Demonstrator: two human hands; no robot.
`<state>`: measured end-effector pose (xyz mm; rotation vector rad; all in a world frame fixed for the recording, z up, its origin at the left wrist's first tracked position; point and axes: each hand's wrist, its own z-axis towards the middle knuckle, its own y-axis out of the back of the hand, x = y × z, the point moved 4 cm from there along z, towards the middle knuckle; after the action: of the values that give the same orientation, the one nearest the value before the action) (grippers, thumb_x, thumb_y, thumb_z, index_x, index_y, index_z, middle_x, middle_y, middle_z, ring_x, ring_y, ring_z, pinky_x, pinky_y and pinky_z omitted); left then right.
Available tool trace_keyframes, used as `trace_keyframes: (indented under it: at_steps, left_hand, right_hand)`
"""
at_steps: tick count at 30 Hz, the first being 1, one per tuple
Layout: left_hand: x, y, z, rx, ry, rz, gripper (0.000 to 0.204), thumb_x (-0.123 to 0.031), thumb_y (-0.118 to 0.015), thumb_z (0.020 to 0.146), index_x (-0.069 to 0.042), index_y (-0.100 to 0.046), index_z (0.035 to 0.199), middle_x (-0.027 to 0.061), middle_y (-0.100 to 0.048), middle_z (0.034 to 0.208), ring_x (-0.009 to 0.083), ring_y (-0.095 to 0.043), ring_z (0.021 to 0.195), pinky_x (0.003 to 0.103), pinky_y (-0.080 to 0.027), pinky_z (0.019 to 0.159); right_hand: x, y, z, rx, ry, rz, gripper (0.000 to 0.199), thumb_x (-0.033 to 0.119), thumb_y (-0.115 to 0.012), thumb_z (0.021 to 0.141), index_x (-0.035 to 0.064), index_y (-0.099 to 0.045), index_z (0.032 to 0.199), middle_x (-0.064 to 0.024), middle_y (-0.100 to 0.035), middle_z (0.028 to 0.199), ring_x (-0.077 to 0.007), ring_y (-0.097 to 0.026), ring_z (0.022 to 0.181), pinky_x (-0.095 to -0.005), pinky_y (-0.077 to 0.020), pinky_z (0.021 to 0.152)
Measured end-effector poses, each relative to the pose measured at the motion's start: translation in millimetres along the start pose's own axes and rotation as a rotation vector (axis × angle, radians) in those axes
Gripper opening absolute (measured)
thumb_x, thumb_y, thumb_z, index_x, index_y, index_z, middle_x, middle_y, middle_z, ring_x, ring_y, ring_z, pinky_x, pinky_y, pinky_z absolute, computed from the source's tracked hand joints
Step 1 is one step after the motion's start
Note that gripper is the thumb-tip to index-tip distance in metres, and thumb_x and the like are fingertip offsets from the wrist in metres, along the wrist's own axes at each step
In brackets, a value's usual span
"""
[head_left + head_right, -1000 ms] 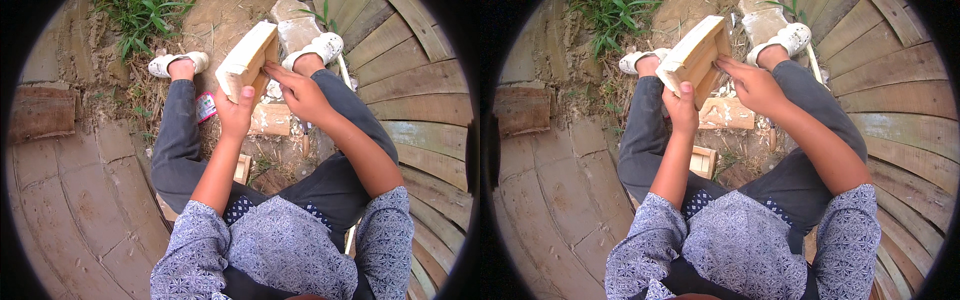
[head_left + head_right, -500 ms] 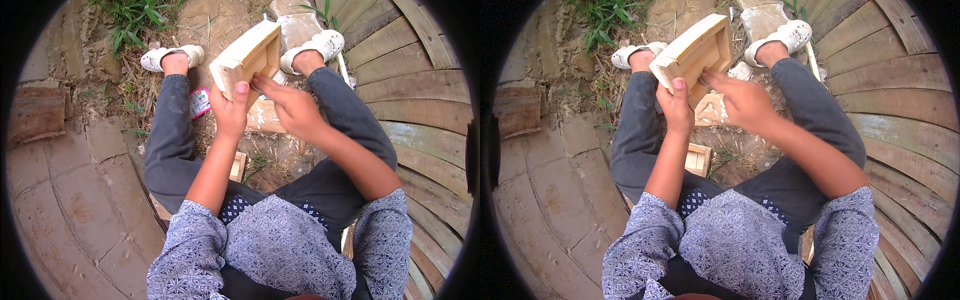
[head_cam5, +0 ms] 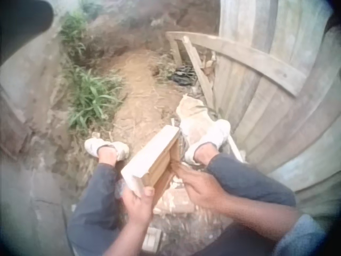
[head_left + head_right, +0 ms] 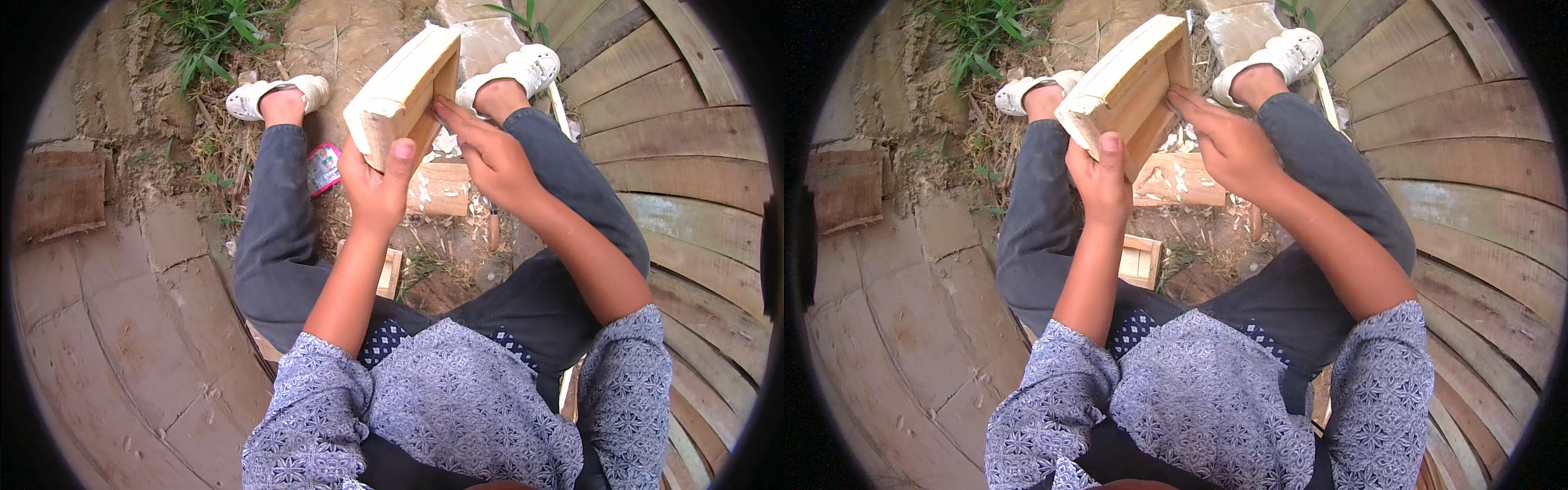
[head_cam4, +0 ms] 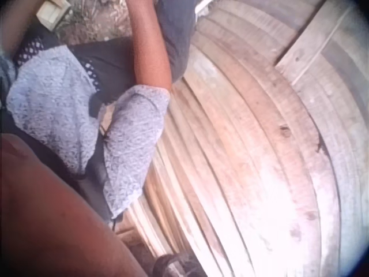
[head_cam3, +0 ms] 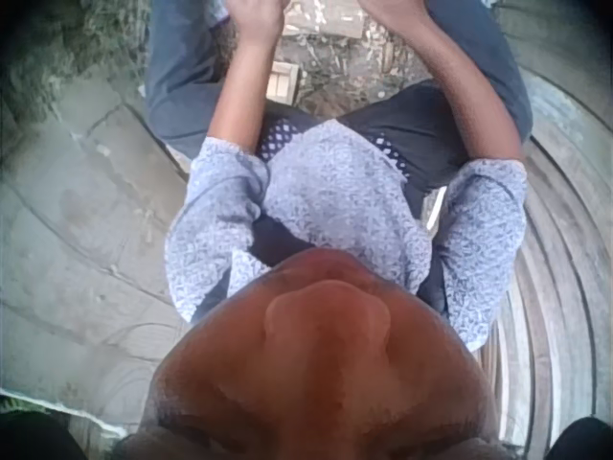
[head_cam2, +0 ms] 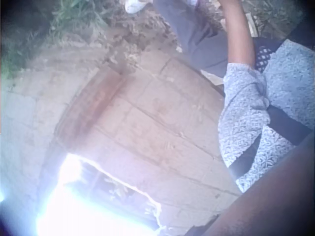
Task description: The person assembles a small wooden box by fitting together several flat wooden pieces. They use a small knife to carve and adjust the joints, then fit the lid onto the base.
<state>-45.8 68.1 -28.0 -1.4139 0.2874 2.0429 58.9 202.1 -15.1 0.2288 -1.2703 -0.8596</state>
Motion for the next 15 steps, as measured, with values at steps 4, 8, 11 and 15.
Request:
trace_keyframes:
  at_steps: [4, 8, 11, 15]
  left_hand:
    - [-4, -2, -1, -0.045, 0.056, -0.034, 0.059, -0.04, -0.071, 0.091, 0.008, -0.054, 0.121, 0.0127, -0.063, 0.11, 0.0165, -0.059, 0.1, 0.031, -0.048, 0.088]
    - [-7, -2, -3, -0.001, -0.006, 0.009, 0.058, -0.039, -0.071, 0.091, 0.008, -0.054, 0.119, 0.0123, -0.063, 0.109, 0.0161, -0.059, 0.099, 0.031, -0.048, 0.086]
    - [-2, -1, -2, -0.035, 0.074, -0.012, 0.064, -0.042, -0.073, 0.089, 0.009, -0.053, 0.122, 0.0133, -0.062, 0.112, 0.0171, -0.058, 0.102, 0.033, -0.047, 0.089]
    - [-6, -3, -2, 0.01, 0.01, 0.033, 0.065, -0.044, -0.072, 0.089, 0.009, -0.053, 0.122, 0.0125, -0.062, 0.111, 0.0172, -0.058, 0.101, 0.033, -0.047, 0.089]
  right_hand:
    - [43, -29, -28, 0.098, 0.043, 0.131, 0.049, -0.001, -0.042, 0.089, -0.0008, -0.052, 0.137, -0.0207, -0.054, 0.139, -0.0334, -0.055, 0.127, -0.0379, -0.0462, 0.105]
    - [-6, -1, -2, 0.035, 0.073, 0.013, 0.052, 0.001, -0.045, 0.087, -0.0014, -0.05, 0.139, -0.023, -0.055, 0.137, -0.0344, -0.054, 0.127, -0.0399, -0.0442, 0.106]
    - [19, -27, -25, -0.018, 0.161, 0.058, 0.049, 0.003, -0.043, 0.088, 0.0029, -0.053, 0.137, -0.0241, -0.059, 0.13, -0.0362, -0.062, 0.113, -0.0423, -0.0512, 0.093]
    - [-1, -13, -15, 0.011, -0.112, 0.082, 0.051, 0.003, -0.043, 0.087, 0.0067, -0.053, 0.137, -0.0284, -0.06, 0.122, -0.0388, -0.066, 0.102, -0.0453, -0.0538, 0.085]
